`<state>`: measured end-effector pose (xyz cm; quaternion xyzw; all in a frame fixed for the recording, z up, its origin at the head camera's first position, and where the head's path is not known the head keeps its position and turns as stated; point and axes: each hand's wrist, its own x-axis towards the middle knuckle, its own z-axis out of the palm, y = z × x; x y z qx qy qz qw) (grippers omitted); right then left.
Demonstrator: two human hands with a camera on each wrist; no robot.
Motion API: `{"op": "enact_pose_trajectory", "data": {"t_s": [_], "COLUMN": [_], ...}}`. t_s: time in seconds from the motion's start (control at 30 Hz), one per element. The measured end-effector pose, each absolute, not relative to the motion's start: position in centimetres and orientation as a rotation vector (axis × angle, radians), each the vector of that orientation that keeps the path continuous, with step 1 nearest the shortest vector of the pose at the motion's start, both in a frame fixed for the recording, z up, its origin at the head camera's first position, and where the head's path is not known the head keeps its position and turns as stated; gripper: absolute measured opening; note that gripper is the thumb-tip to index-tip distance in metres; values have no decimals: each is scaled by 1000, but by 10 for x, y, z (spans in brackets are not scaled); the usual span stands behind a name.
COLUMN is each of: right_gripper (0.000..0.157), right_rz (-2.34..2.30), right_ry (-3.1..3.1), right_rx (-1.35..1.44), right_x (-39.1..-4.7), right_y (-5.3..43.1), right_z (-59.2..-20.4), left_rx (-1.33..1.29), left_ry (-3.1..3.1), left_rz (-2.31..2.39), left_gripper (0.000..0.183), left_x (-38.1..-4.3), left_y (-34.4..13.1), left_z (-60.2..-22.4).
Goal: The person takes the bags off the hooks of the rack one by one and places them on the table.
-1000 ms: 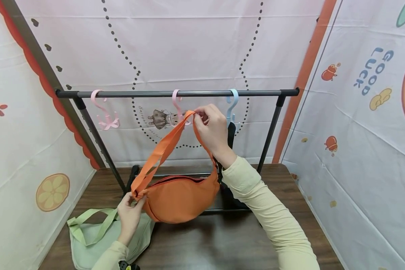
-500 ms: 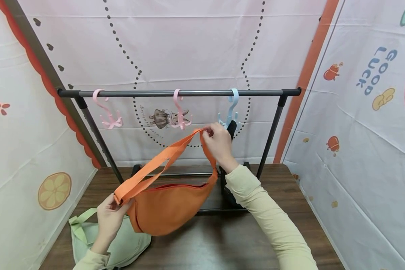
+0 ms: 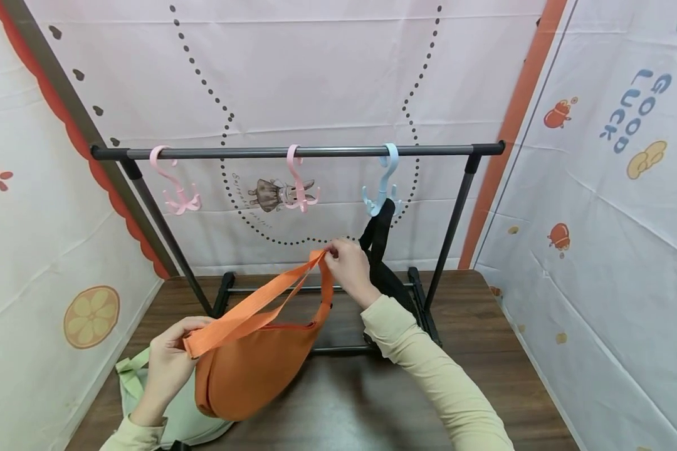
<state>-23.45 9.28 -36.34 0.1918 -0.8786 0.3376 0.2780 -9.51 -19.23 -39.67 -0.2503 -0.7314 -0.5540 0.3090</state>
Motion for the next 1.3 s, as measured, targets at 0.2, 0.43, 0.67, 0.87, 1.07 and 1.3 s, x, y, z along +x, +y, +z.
{"op": "enact_pose_trajectory", "data": {"t_s": [0.2, 0.43, 0.67, 0.87, 1.07, 1.3], "right_gripper": [9, 12, 10, 26, 52, 27], "right_rz": [896, 959, 1277, 1936, 3097, 3638], "right_ry": [-2458, -2623, -2665, -2555, -1961, -1304], "right_rx": [567, 513, 324, 110, 43, 309], "right_x": [-230, -210, -180, -159, -151, -153], "right_y": [88, 94, 109, 116, 107, 85], "right_z": [-382, -414, -477, -521, -542, -549], "left_rx": [-679, -659, -696, -697, -737, -755], "left_ry": [-2032, -2045, -1970, -1887, -1810, -1761], "left_rz": [-1462, -1412, -1430, -1472, -1518, -1585], "left_gripper": [23, 28, 28, 14, 13, 14], "left_x": [-96, -99, -100, -93, -84, -88], "left_y": [-193, -189, -185, -184, -176, -179], "left_z": [-390, -380, -366, -347, -324, -329]}}
